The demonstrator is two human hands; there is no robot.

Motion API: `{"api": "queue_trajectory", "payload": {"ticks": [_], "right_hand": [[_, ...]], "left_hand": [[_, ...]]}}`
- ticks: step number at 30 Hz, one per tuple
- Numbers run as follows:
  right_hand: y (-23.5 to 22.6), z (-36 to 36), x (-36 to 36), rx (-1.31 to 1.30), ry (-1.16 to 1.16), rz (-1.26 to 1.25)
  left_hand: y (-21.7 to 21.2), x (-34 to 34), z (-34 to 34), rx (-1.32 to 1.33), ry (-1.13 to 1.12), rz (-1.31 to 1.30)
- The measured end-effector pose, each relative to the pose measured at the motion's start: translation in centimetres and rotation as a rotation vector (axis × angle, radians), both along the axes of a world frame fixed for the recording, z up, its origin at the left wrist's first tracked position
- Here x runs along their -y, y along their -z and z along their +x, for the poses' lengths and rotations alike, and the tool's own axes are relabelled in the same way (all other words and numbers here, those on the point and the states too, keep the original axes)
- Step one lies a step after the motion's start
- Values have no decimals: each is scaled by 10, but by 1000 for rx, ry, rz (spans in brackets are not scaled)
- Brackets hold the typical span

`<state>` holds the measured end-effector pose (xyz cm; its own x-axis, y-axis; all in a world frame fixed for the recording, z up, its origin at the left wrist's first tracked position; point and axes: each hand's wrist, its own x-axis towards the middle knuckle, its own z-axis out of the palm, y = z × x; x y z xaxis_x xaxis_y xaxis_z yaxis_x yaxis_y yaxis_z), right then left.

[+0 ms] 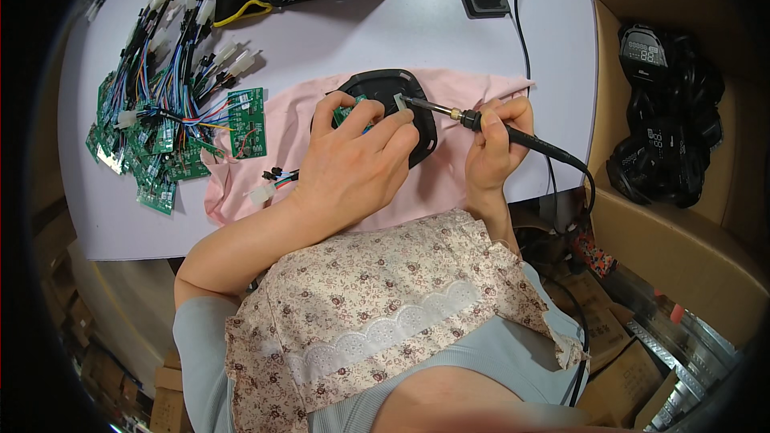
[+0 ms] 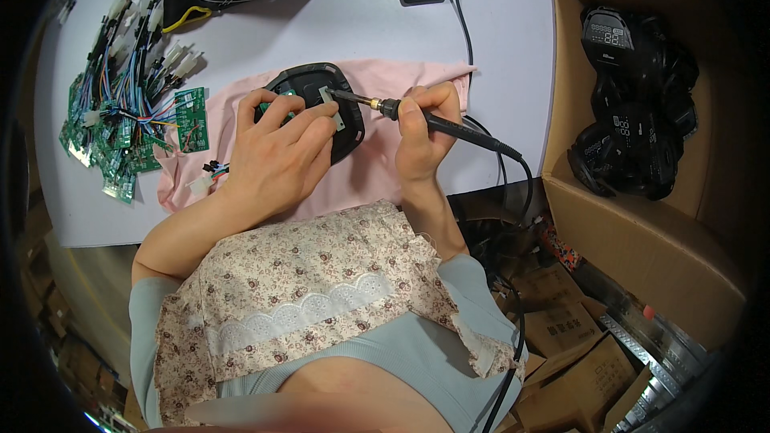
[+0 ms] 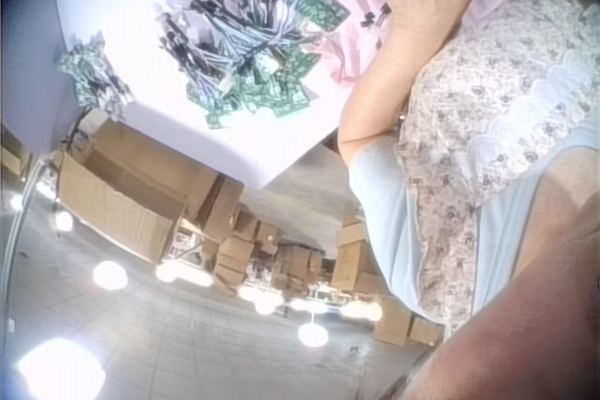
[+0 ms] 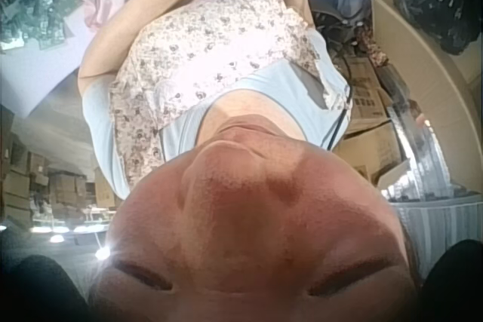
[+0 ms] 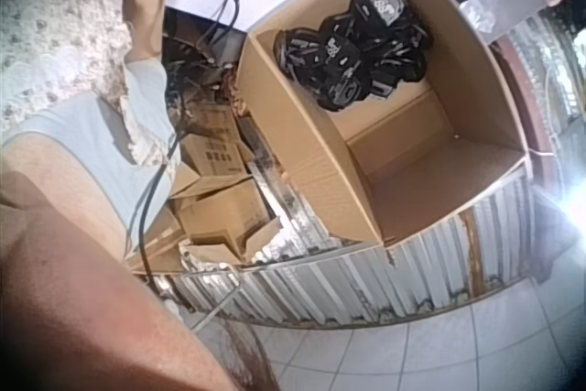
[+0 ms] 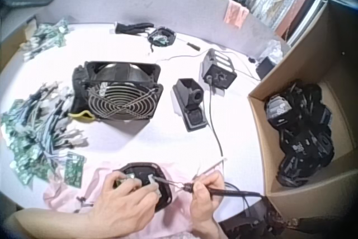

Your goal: The person solders wires onto a printed circuit board (PCB) inside a black plastic housing using a soldering iron.

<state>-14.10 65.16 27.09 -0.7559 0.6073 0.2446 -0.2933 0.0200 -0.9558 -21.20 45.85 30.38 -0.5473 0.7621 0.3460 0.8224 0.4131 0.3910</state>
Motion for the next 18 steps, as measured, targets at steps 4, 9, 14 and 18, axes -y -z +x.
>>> {"api": "queue_trajectory", "payload": {"ticks": [4,9,14,18], "right_hand": [[2,1,-2,14,7,-6],[2,1,-2,17,-10,-6],[4,0,0,-11,18,22],[3,1,2,-19,72,33]], "left_hand": [[-2,0,0,24,10,-7],[-2,-1,-1,-18,-5,4],[-1,-1,-1,-16,-2,6],[-2,1,0,26,7,-8]]}}
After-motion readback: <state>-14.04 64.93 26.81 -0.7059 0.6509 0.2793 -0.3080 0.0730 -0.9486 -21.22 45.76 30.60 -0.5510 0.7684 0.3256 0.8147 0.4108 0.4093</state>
